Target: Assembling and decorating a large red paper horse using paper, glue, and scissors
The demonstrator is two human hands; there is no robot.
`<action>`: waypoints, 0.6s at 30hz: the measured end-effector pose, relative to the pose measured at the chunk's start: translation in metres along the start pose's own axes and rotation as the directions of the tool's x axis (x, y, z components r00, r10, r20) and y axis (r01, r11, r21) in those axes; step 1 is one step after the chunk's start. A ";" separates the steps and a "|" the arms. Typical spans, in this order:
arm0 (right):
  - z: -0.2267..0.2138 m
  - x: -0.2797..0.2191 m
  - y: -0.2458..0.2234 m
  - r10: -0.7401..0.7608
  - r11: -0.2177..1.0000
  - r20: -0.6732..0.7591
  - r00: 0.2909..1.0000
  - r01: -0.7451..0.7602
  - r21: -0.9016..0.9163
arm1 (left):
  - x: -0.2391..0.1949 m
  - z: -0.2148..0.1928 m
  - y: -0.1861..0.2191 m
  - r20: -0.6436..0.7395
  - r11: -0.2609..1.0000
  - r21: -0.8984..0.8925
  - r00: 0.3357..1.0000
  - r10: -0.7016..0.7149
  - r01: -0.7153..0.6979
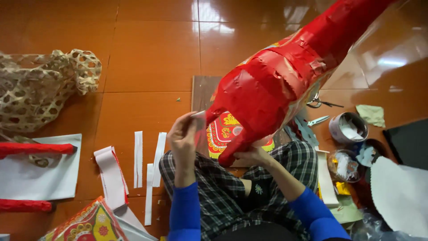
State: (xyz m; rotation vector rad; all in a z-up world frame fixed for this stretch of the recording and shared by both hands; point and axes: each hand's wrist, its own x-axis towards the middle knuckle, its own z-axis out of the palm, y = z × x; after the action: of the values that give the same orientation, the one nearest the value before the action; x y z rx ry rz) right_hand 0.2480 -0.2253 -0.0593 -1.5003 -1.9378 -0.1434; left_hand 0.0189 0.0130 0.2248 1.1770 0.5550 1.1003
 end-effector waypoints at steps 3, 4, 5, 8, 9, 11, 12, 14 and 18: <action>-0.009 -0.002 -0.007 0.053 0.999 0.005 0.999 -0.053 0.013 | 0.004 0.036 0.012 0.063 0.995 -0.006 0.993 0.104 -0.104; -0.015 0.005 -0.015 0.117 0.993 0.013 0.993 -0.117 0.034 | 0.004 0.052 0.026 0.079 0.985 0.038 0.983 0.167 -0.170; -0.021 0.012 -0.022 0.180 0.982 0.022 0.983 -0.181 0.054 | 0.005 0.067 0.039 0.098 0.969 0.081 0.969 0.227 -0.235; -0.032 0.013 -0.036 0.592 0.589 0.186 0.784 -0.579 0.564 | 0.012 0.096 0.016 0.089 0.738 0.327 0.797 0.598 -0.590; -0.039 0.020 -0.042 0.593 0.587 0.191 0.782 -0.582 0.562 | 0.009 0.106 0.008 0.086 0.740 0.328 0.799 0.595 -0.587; -0.050 0.036 -0.055 0.650 0.583 0.232 0.723 -0.671 0.457 | 0.005 0.124 -0.008 0.123 0.586 0.460 0.701 0.702 -0.668; -0.045 0.029 -0.050 0.650 0.582 0.236 0.723 -0.673 0.457 | 0.001 0.130 -0.010 0.121 0.587 0.462 0.703 0.701 -0.665; -0.035 0.016 -0.037 0.770 0.379 0.290 0.568 -0.774 0.507 | -0.004 0.143 -0.014 0.216 0.499 0.454 0.635 0.742 -0.738; -0.030 0.000 -0.028 0.758 0.394 0.294 0.582 -0.768 0.504 | -0.018 0.160 -0.022 0.224 0.457 0.486 0.611 0.759 -0.745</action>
State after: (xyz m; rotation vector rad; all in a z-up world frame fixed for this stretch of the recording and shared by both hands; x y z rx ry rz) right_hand 0.2361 -0.2491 -0.0275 -1.7530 -0.9219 0.8324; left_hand 0.1524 -0.0743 0.2558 2.0375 0.3453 1.7978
